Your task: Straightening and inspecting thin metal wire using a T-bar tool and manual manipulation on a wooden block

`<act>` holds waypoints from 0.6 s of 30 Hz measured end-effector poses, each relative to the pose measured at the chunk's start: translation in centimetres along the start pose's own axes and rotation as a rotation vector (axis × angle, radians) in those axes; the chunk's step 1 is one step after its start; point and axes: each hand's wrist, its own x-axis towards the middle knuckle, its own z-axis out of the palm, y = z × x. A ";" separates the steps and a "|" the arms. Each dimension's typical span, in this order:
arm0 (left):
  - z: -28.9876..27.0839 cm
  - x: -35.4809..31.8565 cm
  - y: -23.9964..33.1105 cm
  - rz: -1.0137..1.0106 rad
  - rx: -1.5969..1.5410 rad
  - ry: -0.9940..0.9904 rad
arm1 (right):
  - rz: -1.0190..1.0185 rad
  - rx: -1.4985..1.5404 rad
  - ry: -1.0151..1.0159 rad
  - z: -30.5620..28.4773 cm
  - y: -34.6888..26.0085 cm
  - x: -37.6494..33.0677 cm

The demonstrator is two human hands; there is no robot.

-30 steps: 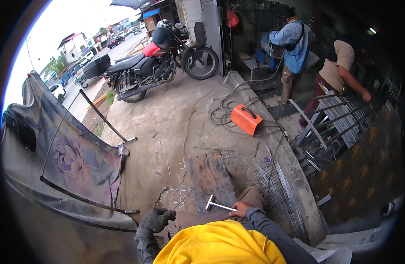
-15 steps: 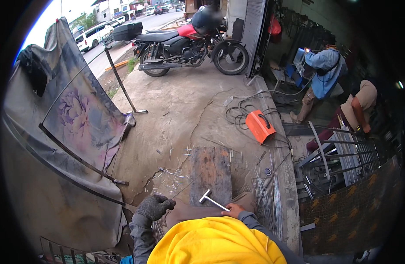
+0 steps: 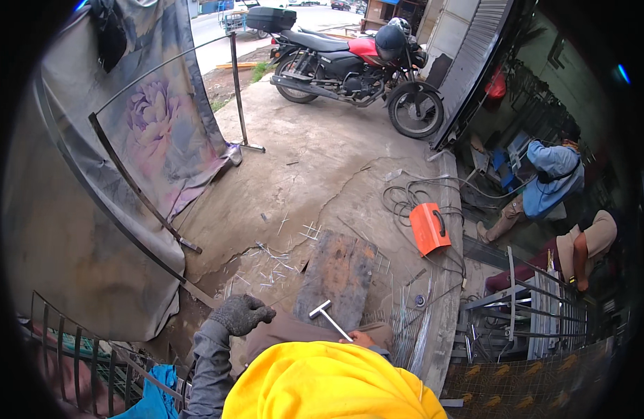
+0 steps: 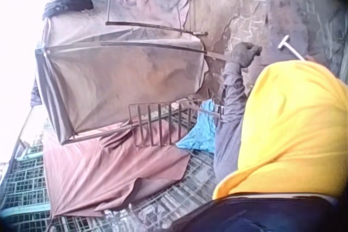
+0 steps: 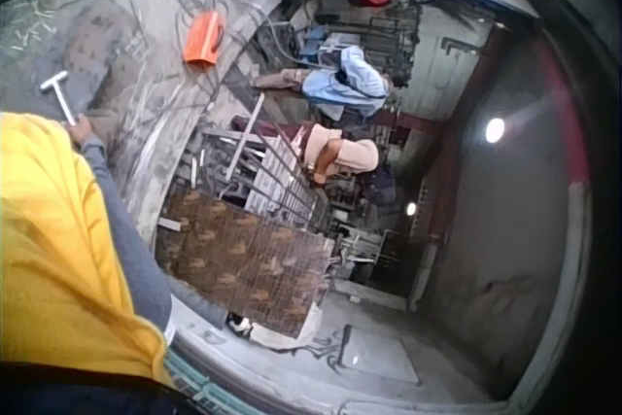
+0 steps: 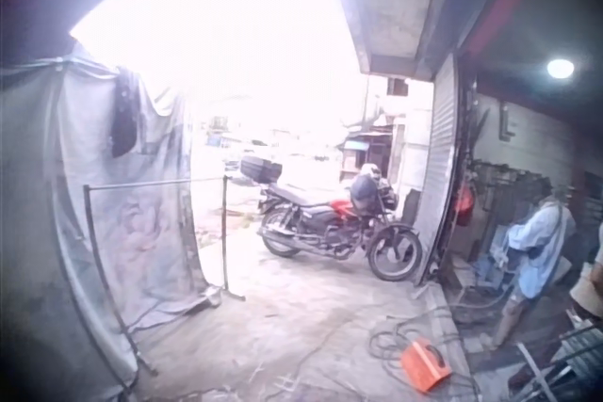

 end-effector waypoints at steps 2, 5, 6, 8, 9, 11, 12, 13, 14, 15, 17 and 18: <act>-0.1 -0.4 0.8 -0.060 0.055 -0.066 | 0.000 0.016 -0.008 0.2 0.2 0.2; 0.6 -0.8 0.0 -0.064 0.040 -0.048 | 0.019 0.072 -0.072 -0.3 -1.4 -1.0; 0.6 -0.6 0.0 -0.071 0.044 -0.050 | 0.046 0.116 -0.111 -0.8 -2.4 -1.7; 0.6 -0.3 -0.1 -0.032 0.110 -0.076 | 0.001 -0.054 -0.063 -1.1 -2.3 -1.4; 0.5 0.0 -0.2 -0.042 0.112 -0.084 | -0.045 -0.230 -0.008 -1.2 -1.9 -1.4; 0.0 0.8 0.4 -0.029 0.083 -0.107 | -0.062 -0.300 -0.063 -1.6 -0.9 -1.0; -0.4 1.1 1.0 -0.033 0.086 -0.126 | -0.073 -0.328 -0.052 -1.6 -0.3 -1.0; -0.9 1.3 1.5 -0.027 0.111 -0.112 | -0.088 -0.365 -0.050 -2.1 -1.1 -1.7; -1.3 1.5 2.0 -0.012 0.136 -0.103 | -0.022 -0.390 -0.091 -3.2 -1.6 -2.4; -1.5 1.7 2.2 0.000 0.159 -0.089 | 0.020 -0.331 -0.065 -5.0 -3.1 -4.0; -1.7 2.1 1.4 0.081 0.151 -0.067 | 0.022 -0.188 0.021 -10.4 -7.8 -9.4; -2.2 2.2 2.3 0.050 0.194 -0.093 | -0.079 -0.017 0.079 -13.7 -9.6 -12.6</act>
